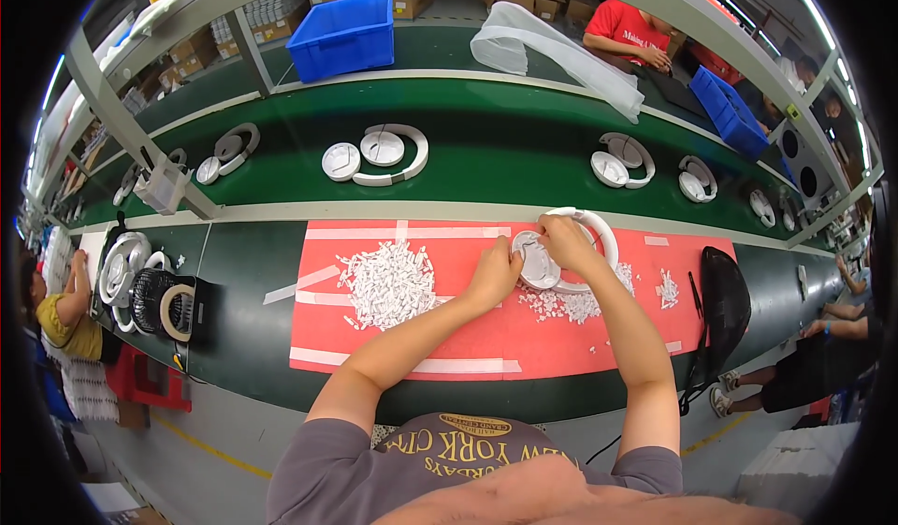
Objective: The person assembles small electronic components into plastic housings by hand on a factory production line.
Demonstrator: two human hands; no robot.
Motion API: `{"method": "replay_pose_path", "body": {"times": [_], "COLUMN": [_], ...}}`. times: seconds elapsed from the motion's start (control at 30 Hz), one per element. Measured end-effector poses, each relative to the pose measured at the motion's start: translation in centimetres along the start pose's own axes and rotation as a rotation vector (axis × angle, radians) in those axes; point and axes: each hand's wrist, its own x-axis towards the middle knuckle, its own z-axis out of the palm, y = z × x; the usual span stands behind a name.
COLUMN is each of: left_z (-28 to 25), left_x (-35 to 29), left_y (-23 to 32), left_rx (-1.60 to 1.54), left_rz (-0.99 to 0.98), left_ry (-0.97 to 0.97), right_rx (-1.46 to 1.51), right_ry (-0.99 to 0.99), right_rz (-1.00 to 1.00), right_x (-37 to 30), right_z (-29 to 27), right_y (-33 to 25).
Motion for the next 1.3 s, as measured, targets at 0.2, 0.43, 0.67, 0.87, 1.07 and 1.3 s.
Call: {"method": "replay_pose_path", "body": {"times": [0.2,0.43,0.67,0.87,1.07,1.3], "left_z": [0.0,0.6,0.8,0.4,-1.2,-1.2], "left_x": [0.6,1.2,1.0,1.1,1.6,1.0], "left_y": [1.2,-0.6,-0.9,0.7,0.7,0.1], "left_rx": [-0.001,-0.043,-0.072,0.066,0.529,0.763], "left_rz": [-0.002,-0.032,-0.066,-0.077,0.718,0.966], "left_ry": [0.014,-0.008,-0.009,-0.057,-0.071,-0.257], "right_rx": [-0.143,-0.112,-0.081,-0.146,-0.154,-0.181], "right_ry": [-0.191,-0.170,-0.151,-0.214,-0.289,-0.315], "right_rz": [-0.088,-0.108,-0.085,-0.073,-0.039,-0.023], "right_x": [1.6,2.1,2.1,2.5,2.8,2.9], "right_z": [-1.4,-0.2,0.7,0.3,-0.3,-0.8], "right_y": [0.6,1.3,2.2,2.2,1.4,1.3]}}
